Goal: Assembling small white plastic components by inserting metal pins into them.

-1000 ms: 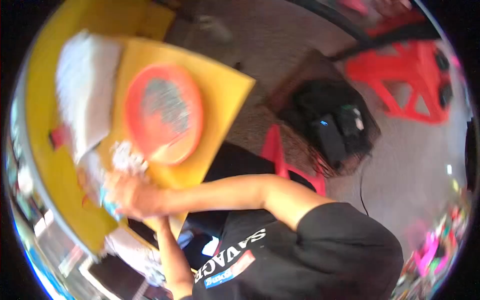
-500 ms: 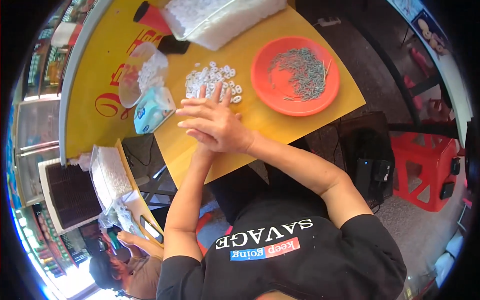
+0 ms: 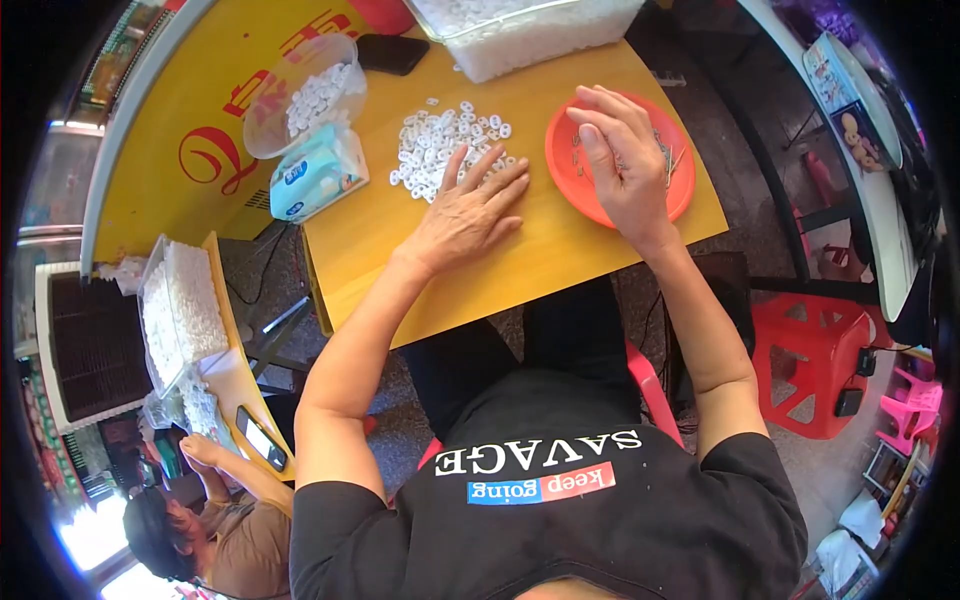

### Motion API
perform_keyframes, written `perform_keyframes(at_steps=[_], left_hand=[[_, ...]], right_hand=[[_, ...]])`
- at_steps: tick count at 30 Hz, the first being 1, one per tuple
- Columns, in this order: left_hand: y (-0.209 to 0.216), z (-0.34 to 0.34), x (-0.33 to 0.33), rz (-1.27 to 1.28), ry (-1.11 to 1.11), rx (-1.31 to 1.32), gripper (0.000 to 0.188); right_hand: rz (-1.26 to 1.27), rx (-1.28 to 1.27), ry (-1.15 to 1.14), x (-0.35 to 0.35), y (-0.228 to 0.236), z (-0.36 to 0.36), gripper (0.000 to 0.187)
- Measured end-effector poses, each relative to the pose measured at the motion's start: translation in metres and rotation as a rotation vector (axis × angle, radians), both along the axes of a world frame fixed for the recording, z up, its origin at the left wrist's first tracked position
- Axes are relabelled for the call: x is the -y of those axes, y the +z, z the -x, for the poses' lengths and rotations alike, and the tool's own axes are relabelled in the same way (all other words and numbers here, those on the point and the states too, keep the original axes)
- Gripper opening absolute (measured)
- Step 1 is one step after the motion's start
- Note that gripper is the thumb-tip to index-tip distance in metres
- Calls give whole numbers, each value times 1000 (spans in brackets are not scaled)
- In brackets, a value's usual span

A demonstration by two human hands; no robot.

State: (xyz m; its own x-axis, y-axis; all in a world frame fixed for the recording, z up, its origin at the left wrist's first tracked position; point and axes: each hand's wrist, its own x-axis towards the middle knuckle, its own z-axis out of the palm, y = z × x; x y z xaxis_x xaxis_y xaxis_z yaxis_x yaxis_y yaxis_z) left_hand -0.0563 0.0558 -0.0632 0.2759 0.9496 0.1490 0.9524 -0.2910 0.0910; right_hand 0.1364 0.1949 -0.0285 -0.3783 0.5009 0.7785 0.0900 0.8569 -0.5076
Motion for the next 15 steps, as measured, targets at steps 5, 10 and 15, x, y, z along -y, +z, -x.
perform_keyframes(at_steps=[5, 10, 15], left_hand=[[1, 8, 18, 20, 3, 49, 58], [3, 23, 26, 26, 55, 13, 59], [7, 17, 29, -62, 100, 69, 52]], right_hand=[[-72, 168, 42, -1, -5, 6, 14], [-87, 351, 71, -8, -9, 28, 11], [-118, 469, 34, -19, -21, 42, 10]])
